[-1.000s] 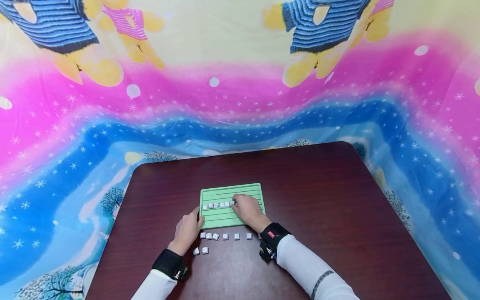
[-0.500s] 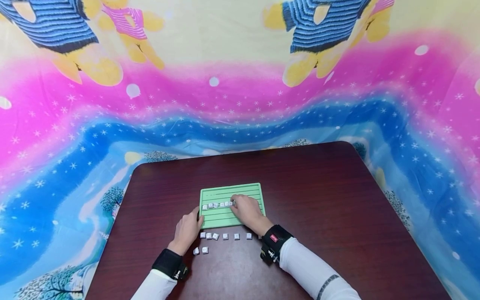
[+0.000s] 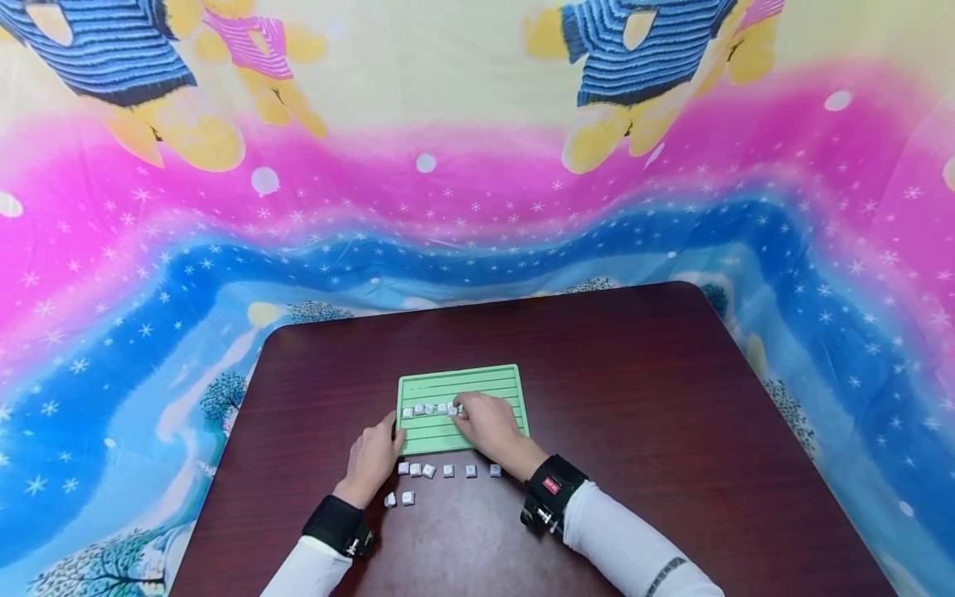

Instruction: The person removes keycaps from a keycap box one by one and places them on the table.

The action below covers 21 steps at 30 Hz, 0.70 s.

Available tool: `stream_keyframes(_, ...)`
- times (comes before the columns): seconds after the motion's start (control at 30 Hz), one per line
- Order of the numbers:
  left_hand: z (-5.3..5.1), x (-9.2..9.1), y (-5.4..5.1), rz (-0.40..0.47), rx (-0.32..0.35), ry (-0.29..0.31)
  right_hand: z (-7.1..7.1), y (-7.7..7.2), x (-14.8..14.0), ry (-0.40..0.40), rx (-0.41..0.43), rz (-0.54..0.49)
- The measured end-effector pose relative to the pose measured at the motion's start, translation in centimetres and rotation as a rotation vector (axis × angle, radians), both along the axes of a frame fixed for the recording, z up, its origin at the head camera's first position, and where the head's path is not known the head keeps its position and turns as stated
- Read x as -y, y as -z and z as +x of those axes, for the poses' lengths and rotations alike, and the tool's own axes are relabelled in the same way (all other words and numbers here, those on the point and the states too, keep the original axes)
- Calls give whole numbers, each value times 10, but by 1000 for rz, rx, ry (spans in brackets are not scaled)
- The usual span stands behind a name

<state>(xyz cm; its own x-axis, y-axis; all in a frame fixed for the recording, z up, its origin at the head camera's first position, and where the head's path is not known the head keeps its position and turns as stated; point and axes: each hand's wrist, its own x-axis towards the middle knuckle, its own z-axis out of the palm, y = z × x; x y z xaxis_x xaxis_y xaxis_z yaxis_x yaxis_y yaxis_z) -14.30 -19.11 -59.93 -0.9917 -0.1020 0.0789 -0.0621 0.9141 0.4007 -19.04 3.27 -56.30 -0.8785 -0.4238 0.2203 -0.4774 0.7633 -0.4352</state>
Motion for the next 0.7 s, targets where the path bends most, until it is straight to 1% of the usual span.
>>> stream_keyframes(0.13,0,0,0,0,2,0,7,-4,1,-16,9,7)
stream_keyframes(0.33,1,0,-1,0,-1,0,16,-7,2,-47,-6,10)
stream_keyframes(0.53,1,1,-1,1,4,5,23,-7,4,-45,-6,-9)
stream_keyframes(0.7,1,1,-1,4,4,6,28,-5,6,-63,-13,-16)
